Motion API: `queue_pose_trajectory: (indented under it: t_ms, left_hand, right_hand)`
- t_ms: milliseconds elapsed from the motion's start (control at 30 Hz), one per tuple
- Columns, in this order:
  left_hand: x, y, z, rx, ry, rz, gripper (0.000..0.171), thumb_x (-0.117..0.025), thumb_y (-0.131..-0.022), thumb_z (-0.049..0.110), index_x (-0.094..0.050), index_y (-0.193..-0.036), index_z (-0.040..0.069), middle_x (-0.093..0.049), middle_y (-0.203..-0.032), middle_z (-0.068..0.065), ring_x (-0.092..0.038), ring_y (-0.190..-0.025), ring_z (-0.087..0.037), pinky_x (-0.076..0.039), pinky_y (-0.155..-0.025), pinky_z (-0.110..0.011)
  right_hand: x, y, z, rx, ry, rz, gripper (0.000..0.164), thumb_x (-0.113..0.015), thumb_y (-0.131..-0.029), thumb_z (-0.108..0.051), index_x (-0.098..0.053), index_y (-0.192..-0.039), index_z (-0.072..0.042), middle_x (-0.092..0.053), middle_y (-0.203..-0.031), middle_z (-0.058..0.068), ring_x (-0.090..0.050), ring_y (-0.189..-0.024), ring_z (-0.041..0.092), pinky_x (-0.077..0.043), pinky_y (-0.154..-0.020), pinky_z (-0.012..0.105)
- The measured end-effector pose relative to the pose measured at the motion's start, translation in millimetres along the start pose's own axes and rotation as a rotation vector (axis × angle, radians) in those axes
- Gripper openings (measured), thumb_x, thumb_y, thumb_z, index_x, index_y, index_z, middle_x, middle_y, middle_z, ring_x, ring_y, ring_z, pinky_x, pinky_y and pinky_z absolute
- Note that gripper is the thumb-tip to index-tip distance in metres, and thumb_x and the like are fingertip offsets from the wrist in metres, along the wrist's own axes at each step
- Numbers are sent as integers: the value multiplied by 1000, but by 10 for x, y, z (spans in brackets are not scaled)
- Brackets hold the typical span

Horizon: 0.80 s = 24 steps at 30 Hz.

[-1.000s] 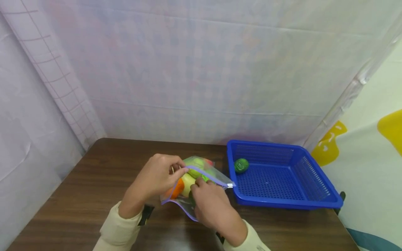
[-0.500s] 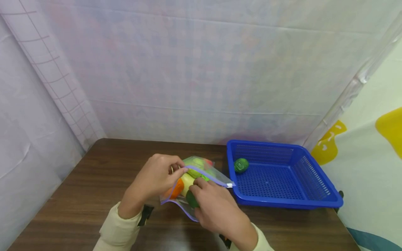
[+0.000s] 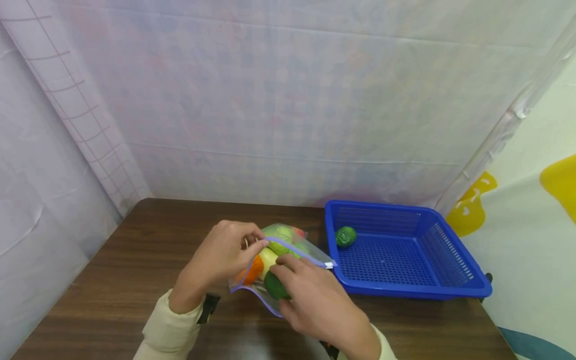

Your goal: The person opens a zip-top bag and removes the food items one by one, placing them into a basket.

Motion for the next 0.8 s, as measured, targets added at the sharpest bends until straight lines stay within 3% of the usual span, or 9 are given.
queue_pose_trajectory:
  t_ms: [333,800]
  left_hand:
    - [-6,2,-13,-11,6,-5,6,-76,-91,19,-76,-87,15,-67,-70,11,-52,-59,3,-45,-54,-18]
    - [0,-8,-21,-26,-8,13,5,-77,-89,18,-76,-86,14,-68,-70,9,-54,-59,2,-45,-54,-18]
  right_hand:
    - [158,127,12,39,-55,94,52,-78,-76,-22,-64,-127,-19,-62,-125,-5,-62,-100,10,-57,-74,29]
    - [294,204,91,101,-94,209,57,-82,-76,-21,-63,-130,-15,-61,-134,1,-63,-117,15,-58,-90,35]
Point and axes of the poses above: each hand's wrist, its own y-axis away from the middle knuckle, its own x-axis out of the back of the hand, z = x × y, the point moved 2 cm from there along -y, towards the middle knuckle
